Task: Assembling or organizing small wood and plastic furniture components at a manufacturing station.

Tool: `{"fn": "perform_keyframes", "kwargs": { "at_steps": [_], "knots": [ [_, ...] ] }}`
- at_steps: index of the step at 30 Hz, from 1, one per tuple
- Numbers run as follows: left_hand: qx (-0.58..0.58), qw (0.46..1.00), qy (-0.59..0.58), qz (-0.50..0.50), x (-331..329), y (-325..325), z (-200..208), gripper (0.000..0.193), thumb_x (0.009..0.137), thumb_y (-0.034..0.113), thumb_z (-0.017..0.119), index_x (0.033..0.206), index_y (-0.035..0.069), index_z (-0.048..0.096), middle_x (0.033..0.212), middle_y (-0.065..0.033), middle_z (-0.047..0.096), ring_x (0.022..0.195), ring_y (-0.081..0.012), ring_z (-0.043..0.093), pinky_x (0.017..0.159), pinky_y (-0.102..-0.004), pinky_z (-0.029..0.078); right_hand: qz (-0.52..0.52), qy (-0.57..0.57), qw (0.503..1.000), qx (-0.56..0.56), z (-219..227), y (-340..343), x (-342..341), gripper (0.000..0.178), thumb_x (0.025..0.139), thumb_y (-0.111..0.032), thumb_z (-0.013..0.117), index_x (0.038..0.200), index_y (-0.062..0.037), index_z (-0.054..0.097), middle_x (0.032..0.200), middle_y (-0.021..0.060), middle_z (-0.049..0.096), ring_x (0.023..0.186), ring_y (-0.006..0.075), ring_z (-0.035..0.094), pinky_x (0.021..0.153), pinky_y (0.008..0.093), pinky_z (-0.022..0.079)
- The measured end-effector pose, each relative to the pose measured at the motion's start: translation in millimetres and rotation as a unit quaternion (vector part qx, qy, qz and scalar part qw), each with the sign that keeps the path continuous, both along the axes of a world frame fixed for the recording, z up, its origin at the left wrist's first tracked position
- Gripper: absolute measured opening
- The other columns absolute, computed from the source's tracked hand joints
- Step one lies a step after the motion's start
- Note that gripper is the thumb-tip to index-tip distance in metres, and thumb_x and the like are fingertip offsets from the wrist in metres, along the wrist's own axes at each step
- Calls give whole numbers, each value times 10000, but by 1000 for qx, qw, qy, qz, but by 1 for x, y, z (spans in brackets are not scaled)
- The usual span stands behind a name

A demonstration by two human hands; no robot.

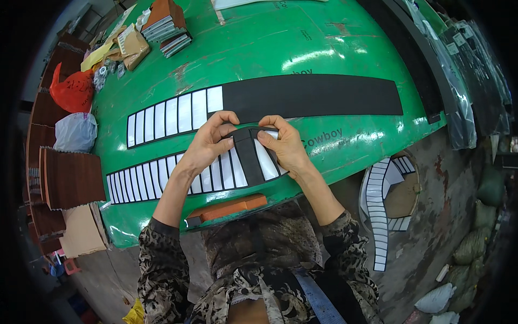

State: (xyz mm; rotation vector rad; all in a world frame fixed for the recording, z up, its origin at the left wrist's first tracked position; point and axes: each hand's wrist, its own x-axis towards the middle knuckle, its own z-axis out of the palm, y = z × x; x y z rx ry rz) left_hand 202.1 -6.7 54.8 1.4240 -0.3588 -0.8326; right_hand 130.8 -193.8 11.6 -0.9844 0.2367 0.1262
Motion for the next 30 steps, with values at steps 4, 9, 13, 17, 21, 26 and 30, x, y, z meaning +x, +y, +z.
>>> {"fn": "perform_keyframes", "kwargs": {
  "at_steps": [4,9,13,17,21,26,30],
  "knots": [
    [-34,999,-20,27,-5,1,-2,321,793,-141,473,1045,58,462,990,-22,568,904,-65,522,767,-216,413,9,-11,999,-36,0,2,2,235,889,-49,618,1099,-25,517,944,32,597,808,67,592,682,207,510],
    [-30,999,-24,30,-5,3,-4,266,796,-101,491,1001,68,476,958,-2,549,880,-54,508,763,-216,407,6,-20,997,-73,-5,2,3,224,888,-75,628,1081,-36,521,928,21,591,796,58,580,670,201,493],
    [-50,998,-9,38,-3,3,-4,241,800,-30,548,1002,82,480,967,2,551,856,-42,496,736,-201,398,-3,-14,994,-105,0,5,3,221,888,-84,630,1077,-42,523,924,17,596,787,57,576,665,203,491],
    [11,999,-24,31,-6,2,1,274,792,10,620,1012,89,477,973,3,560,859,-42,501,705,-200,407,3,-16,994,-113,2,4,0,219,888,-83,629,1075,-42,523,929,20,603,791,58,576,672,201,489],
    [-14,999,-18,26,-7,1,0,328,780,41,695,1015,93,471,970,3,565,855,-50,508,713,-204,434,-3,-42,994,-105,-4,5,-1,215,889,-74,625,1074,-40,522,931,21,606,803,58,576,678,197,487],
    [-50,999,2,14,-7,1,-2,372,764,83,749,1005,106,467,921,16,561,838,-51,526,710,-196,439,-16,-64,992,-108,-4,7,-3,212,892,-68,619,1077,-38,520,930,22,604,816,57,573,681,198,488],
    [-55,998,8,10,-7,3,-3,400,744,97,773,998,117,466,849,41,556,792,-39,547,647,-161,402,-6,-78,987,-138,-12,7,-3,231,892,-71,620,1092,-36,510,954,35,602,818,62,576,684,200,489]
  ]
}}
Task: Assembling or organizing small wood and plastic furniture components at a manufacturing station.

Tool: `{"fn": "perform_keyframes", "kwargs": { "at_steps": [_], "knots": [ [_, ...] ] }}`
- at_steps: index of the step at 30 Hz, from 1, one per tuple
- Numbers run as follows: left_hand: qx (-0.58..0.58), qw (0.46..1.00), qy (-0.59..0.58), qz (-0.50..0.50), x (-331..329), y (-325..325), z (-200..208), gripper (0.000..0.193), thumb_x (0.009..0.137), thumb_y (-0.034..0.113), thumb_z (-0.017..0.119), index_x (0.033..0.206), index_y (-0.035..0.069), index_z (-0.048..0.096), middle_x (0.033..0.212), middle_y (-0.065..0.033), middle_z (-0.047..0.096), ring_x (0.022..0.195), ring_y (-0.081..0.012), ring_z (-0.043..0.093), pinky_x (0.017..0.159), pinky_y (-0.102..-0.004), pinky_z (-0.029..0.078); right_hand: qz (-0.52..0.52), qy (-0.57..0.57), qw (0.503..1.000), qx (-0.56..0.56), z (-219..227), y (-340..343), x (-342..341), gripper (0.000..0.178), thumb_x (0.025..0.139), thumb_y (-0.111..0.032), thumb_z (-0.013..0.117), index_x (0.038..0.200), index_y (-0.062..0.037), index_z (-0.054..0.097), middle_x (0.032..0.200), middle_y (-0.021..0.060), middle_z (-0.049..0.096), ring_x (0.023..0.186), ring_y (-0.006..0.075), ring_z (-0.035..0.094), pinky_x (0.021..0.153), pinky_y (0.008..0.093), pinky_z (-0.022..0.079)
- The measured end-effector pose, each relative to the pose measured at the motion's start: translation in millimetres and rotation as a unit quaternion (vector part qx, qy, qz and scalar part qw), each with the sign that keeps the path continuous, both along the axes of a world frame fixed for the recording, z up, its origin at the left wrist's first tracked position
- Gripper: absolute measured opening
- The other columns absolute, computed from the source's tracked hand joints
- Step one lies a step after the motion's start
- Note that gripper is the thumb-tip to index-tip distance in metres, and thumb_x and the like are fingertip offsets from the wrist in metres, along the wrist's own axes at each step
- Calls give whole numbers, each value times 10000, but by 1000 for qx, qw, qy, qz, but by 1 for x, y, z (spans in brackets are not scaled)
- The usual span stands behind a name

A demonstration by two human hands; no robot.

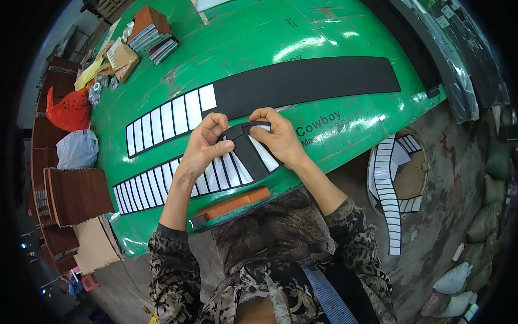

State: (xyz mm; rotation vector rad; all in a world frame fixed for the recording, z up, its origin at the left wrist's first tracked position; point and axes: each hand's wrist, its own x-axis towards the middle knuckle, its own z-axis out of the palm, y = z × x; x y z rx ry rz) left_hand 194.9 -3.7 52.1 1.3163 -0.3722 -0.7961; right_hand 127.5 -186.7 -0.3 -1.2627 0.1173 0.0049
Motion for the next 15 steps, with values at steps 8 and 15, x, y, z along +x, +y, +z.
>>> {"fn": "perform_keyframes", "kwargs": {
  "at_steps": [8,15],
  "knots": [
    [48,998,-24,19,2,3,8,382,781,6,699,1051,87,441,966,-45,627,877,-82,578,734,-213,471,-2,92,986,138,34,-12,-15,570,835,-73,678,1324,-6,392,1151,82,556,1059,151,540,928,316,440],
    [72,997,-28,15,3,-1,13,406,789,-30,665,1077,85,403,1011,-107,645,884,-106,600,759,-229,481,60,124,986,97,46,-14,-25,555,760,1,724,1258,10,481,1106,75,607,1002,149,591,883,301,485]
  ]
}}
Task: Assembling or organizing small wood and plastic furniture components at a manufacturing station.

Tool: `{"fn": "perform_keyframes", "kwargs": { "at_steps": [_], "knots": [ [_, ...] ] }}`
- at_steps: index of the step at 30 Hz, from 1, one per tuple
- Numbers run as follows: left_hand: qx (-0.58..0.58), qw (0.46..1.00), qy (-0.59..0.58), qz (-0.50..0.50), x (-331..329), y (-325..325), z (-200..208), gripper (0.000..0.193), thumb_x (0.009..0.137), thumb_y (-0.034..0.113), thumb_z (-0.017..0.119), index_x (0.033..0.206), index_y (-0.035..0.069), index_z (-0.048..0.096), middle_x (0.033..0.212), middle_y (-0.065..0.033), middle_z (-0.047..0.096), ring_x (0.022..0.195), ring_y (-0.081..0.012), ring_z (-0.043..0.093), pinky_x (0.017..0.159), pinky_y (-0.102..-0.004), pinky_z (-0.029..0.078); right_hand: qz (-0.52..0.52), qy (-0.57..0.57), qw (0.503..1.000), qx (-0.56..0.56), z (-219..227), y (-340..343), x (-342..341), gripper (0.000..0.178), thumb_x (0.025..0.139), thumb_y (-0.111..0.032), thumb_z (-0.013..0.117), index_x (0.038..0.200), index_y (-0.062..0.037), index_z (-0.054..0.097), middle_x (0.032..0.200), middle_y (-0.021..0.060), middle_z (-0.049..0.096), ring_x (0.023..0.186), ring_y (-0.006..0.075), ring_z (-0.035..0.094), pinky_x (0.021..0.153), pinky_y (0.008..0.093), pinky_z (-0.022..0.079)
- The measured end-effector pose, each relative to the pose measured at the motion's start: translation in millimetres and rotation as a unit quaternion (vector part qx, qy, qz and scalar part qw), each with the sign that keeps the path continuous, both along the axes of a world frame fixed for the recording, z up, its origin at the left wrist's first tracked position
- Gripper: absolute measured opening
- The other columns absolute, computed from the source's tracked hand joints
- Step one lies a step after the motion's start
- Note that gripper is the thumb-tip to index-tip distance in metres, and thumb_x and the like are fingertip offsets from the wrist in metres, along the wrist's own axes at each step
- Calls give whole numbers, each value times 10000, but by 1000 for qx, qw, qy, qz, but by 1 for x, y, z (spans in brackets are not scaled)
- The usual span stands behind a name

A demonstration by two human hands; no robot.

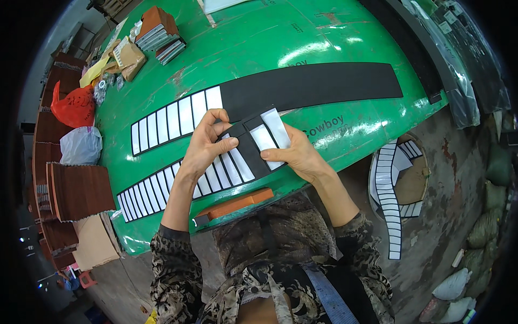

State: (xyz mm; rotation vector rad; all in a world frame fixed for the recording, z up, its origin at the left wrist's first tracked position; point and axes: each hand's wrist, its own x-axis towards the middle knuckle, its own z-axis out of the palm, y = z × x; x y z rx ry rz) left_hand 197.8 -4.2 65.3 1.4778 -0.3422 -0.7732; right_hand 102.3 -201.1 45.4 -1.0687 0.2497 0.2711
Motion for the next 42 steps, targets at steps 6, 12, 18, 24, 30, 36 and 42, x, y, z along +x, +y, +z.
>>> {"fn": "perform_keyframes", "kwargs": {
  "at_steps": [6,12,18,24,30,36,42],
  "knots": [
    [-98,994,50,-11,-1,4,-6,411,788,-38,665,1077,89,402,1036,-103,625,919,-111,596,806,-234,496,-31,-26,999,33,-25,10,2,527,761,30,712,1243,9,499,1088,64,623,981,138,602,877,302,494],
    [-83,996,41,-9,2,4,-6,411,796,-38,658,1102,84,412,1066,-94,606,954,-112,581,832,-239,490,-45,-62,991,106,-25,12,3,544,763,37,708,1258,4,483,1098,66,624,989,135,604,880,305,499],
    [-66,997,40,-5,1,2,-6,399,800,-39,654,1101,77,419,1066,-89,604,959,-114,575,843,-243,486,-55,-64,989,121,-32,12,2,557,770,38,701,1276,-7,471,1102,67,621,990,141,607,878,310,505],
    [-76,997,32,-1,0,0,-8,396,792,-22,673,1083,97,432,1065,-69,581,905,-88,578,770,-206,495,-53,-69,989,123,-34,12,2,563,772,40,698,1284,-13,468,1100,57,621,988,142,605,872,312,506],
    [-65,997,33,11,-2,-1,-4,388,781,-7,677,1069,103,442,1040,-55,581,882,-75,572,746,-191,474,-49,-71,989,117,-37,11,3,572,767,39,704,1285,-18,469,1101,52,619,988,139,601,877,309,499],
    [-50,998,28,16,-2,-3,-4,355,782,-71,594,1064,80,440,1045,-81,618,937,-99,582,812,-229,479,-51,-63,990,113,-37,11,2,578,764,49,699,1289,-17,467,1106,51,617,989,139,599,887,307,491],
    [-46,998,32,12,-1,-2,-8,338,782,-63,580,1051,85,439,1045,-71,611,919,-87,575,793,-224,469,-58,-57,989,121,-36,14,1,582,761,51,701,1290,-16,467,1110,52,616,993,137,597,889,309,489]
  ]
}}
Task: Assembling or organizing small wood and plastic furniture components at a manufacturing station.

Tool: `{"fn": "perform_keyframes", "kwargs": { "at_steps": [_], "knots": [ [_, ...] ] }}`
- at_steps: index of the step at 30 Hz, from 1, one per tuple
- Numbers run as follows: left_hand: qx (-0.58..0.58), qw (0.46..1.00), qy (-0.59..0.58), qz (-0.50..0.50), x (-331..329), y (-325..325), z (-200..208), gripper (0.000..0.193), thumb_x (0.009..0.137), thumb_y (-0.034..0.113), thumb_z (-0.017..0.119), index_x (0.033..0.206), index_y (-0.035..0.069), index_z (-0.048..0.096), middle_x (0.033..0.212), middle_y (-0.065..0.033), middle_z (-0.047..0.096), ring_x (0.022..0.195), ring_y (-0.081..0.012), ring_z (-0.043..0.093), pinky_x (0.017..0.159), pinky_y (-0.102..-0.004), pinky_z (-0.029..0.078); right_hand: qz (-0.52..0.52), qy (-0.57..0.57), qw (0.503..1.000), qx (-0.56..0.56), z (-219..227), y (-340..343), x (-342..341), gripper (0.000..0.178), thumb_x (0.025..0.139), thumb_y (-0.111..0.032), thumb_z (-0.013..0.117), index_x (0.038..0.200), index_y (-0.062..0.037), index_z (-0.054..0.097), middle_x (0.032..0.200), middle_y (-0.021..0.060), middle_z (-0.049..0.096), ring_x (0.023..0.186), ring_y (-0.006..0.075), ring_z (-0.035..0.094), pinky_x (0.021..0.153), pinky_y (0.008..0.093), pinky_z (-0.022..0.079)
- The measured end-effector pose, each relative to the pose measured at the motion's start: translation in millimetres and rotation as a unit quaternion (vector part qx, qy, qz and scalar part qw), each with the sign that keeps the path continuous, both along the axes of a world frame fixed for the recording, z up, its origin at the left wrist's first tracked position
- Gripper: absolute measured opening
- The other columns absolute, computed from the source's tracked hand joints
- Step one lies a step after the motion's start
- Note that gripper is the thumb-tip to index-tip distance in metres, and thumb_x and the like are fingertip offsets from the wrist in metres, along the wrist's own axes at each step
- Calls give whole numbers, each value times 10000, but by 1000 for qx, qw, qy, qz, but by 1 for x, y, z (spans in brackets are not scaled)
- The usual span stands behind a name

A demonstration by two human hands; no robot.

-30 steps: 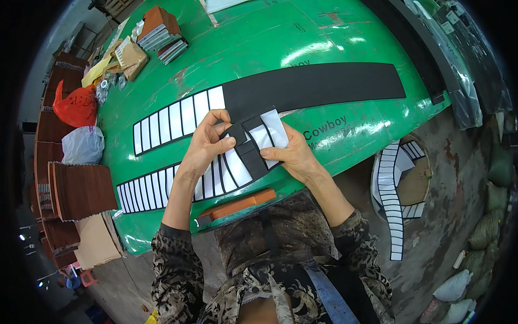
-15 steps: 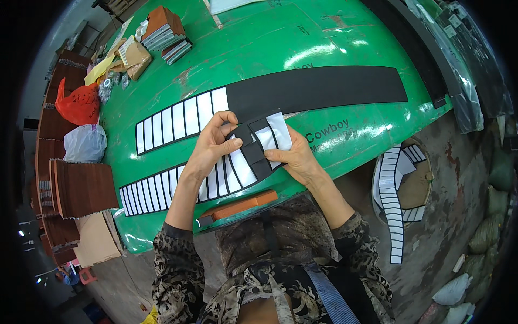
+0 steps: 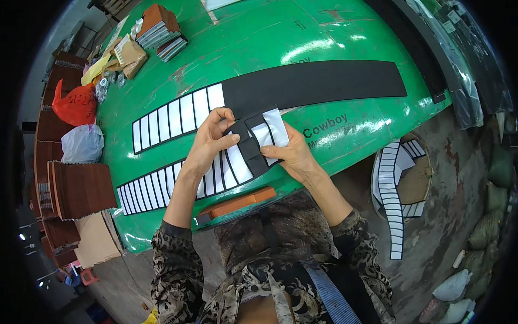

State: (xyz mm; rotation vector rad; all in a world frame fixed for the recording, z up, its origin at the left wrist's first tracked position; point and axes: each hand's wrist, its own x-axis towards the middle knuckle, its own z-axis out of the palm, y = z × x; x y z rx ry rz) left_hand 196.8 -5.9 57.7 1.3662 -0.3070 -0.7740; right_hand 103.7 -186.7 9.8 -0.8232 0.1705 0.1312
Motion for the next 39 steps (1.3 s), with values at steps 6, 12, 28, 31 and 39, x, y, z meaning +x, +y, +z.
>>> {"fn": "perform_keyframes", "kwargs": {
  "at_steps": [6,12,28,31,39],
  "knots": [
    [-8,1000,2,5,-1,-2,3,332,781,-57,585,1045,86,444,1065,-60,594,921,-85,568,806,-222,455,-4,0,1000,5,2,1,0,555,765,43,702,1271,-24,483,1107,53,619,991,138,602,881,307,495],
    [-3,1000,-2,9,0,0,-2,330,784,-48,591,1051,91,455,1073,-45,581,933,-83,559,836,-225,441,2,3,1000,23,4,2,-1,535,770,36,702,1258,-30,493,1103,53,620,993,135,602,875,307,505],
    [255,829,-494,-67,-12,-12,-23,368,738,101,719,1076,61,577,1095,-92,584,892,-313,593,770,-425,461,-74,-46,723,-685,19,-15,-30,513,734,-59,719,1212,-72,535,1110,138,586,846,297,639,704,358,520],
    [282,756,-588,-58,-10,-3,-14,360,723,94,715,1060,65,590,1105,-80,562,959,-292,562,788,-376,432,-104,-102,611,-778,28,-9,-33,435,717,-75,728,1131,-98,595,1080,86,586,858,299,602,675,373,517],
    [275,878,-385,67,-62,96,47,251,787,-35,603,1036,-5,609,1034,-104,635,957,-224,608,841,-317,453,-31,-226,516,-826,20,-14,-45,336,689,33,624,992,-104,673,1073,26,594,929,259,561,677,340,528]
  ]
}}
